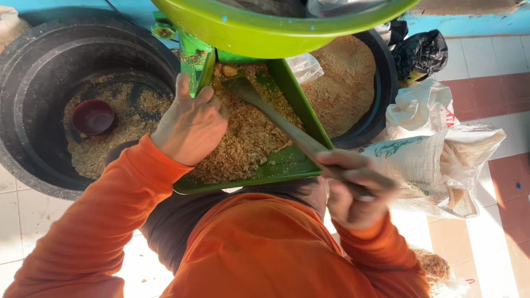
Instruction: The person sits at a green grain mill and uses a scoop to move cracked grain from the collection tray into the machine's hopper. They then stir and level the milled flour in a large black basin with the scoop and scoop the finished flour toward a bag.
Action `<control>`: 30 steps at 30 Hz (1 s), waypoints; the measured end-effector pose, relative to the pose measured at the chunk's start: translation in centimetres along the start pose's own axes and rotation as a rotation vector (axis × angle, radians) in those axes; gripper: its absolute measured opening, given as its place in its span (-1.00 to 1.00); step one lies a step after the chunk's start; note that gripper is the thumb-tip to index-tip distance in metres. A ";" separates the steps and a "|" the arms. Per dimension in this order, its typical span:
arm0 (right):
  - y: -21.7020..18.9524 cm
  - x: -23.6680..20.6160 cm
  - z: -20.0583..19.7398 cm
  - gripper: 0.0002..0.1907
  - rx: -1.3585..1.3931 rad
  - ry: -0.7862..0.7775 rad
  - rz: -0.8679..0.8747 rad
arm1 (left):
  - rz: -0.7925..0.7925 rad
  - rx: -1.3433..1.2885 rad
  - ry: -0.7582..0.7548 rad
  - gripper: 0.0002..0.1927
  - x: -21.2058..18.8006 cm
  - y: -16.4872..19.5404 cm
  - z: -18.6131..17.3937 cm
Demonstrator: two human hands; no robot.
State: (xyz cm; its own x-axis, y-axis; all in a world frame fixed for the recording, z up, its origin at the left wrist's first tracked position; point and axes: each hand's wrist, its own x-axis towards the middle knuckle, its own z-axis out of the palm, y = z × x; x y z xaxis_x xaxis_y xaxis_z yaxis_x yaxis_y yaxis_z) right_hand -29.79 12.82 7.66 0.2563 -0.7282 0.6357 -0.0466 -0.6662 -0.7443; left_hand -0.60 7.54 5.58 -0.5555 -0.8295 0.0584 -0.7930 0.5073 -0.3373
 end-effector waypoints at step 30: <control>-11.2 3.3 -8.1 -0.70 -0.566 -0.175 0.289 | 0.074 -0.082 -0.057 -0.77 6.8 -0.8 4.1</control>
State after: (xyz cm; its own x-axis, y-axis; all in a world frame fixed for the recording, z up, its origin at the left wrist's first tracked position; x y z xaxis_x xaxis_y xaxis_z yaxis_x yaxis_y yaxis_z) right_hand -36.29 16.56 19.76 0.3085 -0.8854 0.3476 -0.6255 -0.4641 -0.6272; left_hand -2.69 0.54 2.37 -0.5998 -0.7999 -0.0182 -0.7696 0.5830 -0.2605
